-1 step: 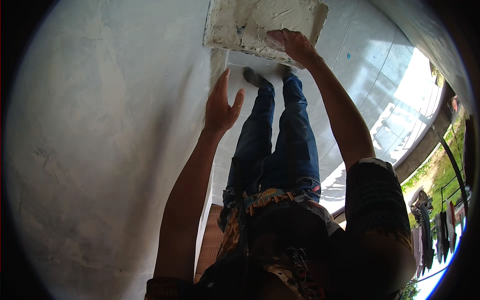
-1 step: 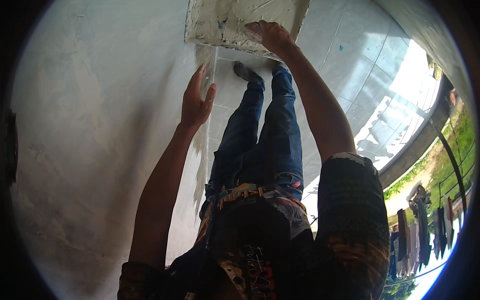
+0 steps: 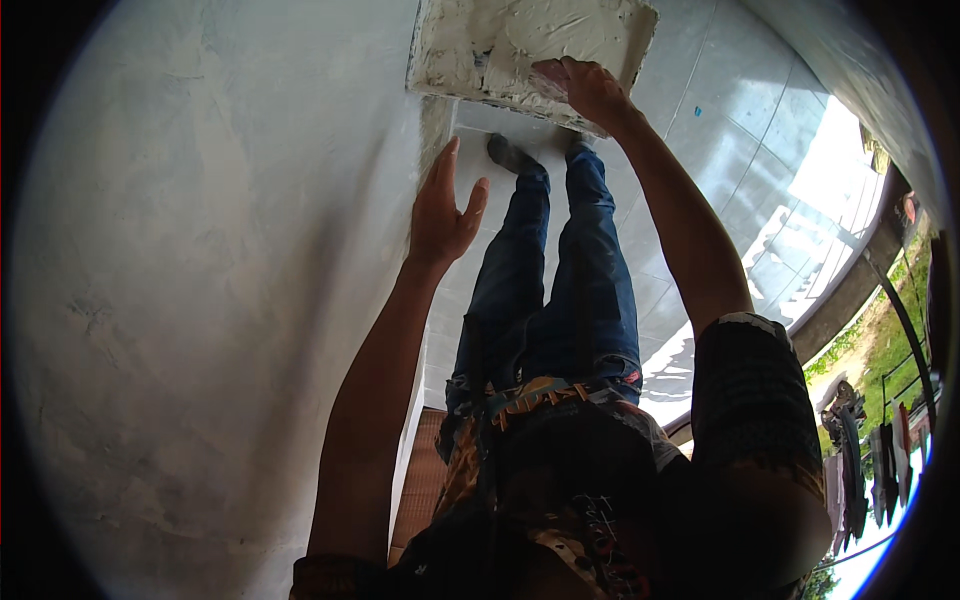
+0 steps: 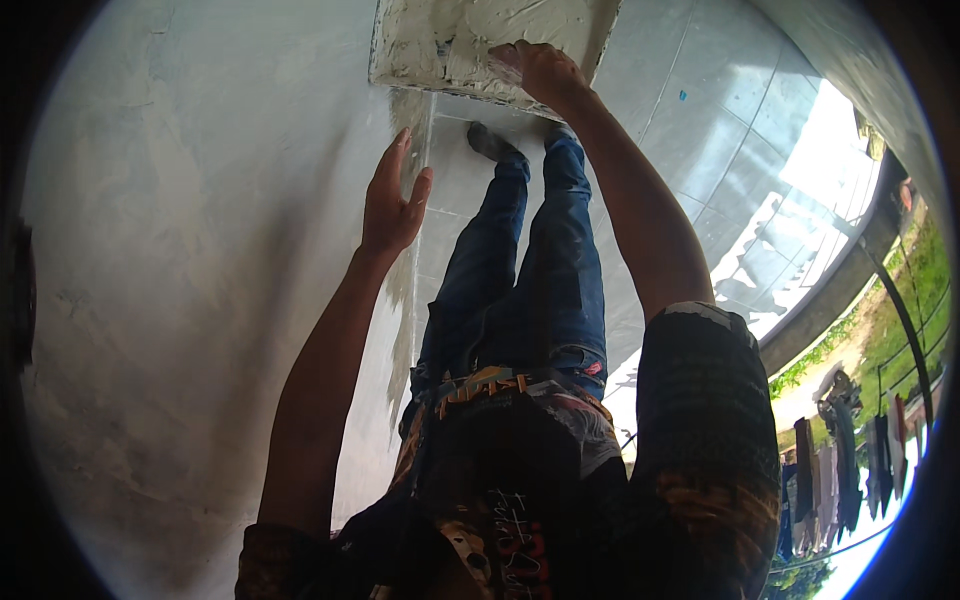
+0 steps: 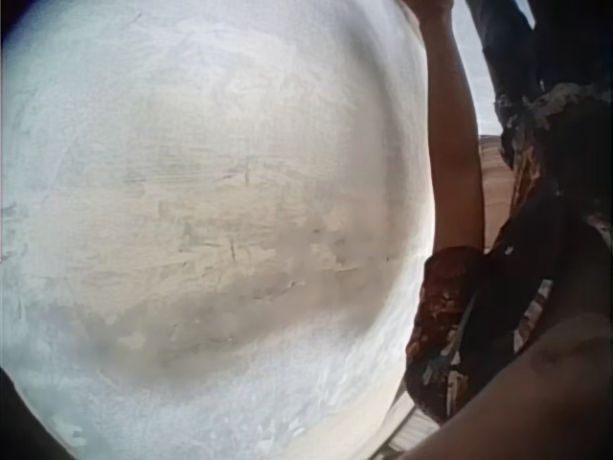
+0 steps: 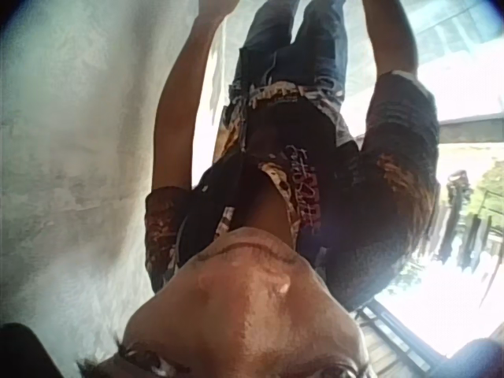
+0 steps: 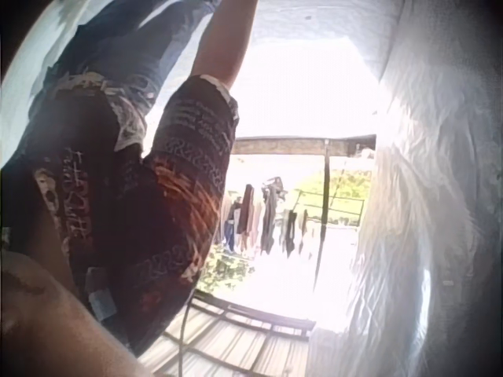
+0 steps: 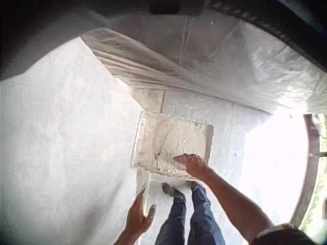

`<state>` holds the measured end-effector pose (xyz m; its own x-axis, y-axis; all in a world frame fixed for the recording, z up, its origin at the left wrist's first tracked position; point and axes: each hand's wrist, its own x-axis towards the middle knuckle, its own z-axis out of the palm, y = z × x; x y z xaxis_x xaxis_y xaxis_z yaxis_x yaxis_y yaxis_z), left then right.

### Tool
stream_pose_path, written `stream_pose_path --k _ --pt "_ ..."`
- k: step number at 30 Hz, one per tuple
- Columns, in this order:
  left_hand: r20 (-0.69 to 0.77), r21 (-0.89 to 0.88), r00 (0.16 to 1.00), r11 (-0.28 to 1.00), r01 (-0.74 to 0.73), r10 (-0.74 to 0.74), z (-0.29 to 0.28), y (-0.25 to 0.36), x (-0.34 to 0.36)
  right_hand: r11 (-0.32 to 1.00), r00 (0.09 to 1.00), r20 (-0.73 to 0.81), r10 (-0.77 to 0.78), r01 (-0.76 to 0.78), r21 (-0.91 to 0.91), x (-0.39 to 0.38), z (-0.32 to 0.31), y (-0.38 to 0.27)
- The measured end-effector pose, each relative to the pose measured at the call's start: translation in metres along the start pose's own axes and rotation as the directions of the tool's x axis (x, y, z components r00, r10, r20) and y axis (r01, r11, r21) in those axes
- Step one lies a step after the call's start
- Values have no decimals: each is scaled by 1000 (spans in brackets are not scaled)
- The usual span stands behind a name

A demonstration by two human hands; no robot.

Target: The person applies plaster to a wall surface around a window frame using a putty knife.

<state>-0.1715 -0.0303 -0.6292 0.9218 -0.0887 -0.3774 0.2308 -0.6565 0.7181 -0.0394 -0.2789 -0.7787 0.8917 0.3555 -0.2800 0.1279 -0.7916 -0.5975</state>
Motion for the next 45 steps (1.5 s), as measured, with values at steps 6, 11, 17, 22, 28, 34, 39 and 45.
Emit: stream_pose_path --k 6,11,17,22,28,34,39,45 --pt "-7 -25 1000 1000 2 -2 3 -6 -8 998 990 122 65 -62 -22 16 3 -12" --pt "-20 -46 1000 999 11 -11 6 -12 -14 999 982 184 47 -46 -7 27 12 -15" --pt "-40 -56 999 998 23 -25 5 -17 -21 999 945 323 -51 53 5 47 19 -23" --pt "-30 -51 999 998 27 -29 9 -16 -23 980 872 452 -188 196 30 70 17 -12" --pt "-40 -48 998 998 42 -44 7 -10 -26 988 883 454 -120 63 140 87 12 9" --pt "-41 -19 997 998 65 -66 0 -19 -31 990 925 360 -126 91 112 74 30 -30" --pt "-65 -36 997 999 41 -43 2 -13 -31 986 878 449 -165 151 68 82 28 -36" --pt "-95 -31 994 998 45 -48 4 1 -33 919 827 400 -394 348 186 91 10 -17"
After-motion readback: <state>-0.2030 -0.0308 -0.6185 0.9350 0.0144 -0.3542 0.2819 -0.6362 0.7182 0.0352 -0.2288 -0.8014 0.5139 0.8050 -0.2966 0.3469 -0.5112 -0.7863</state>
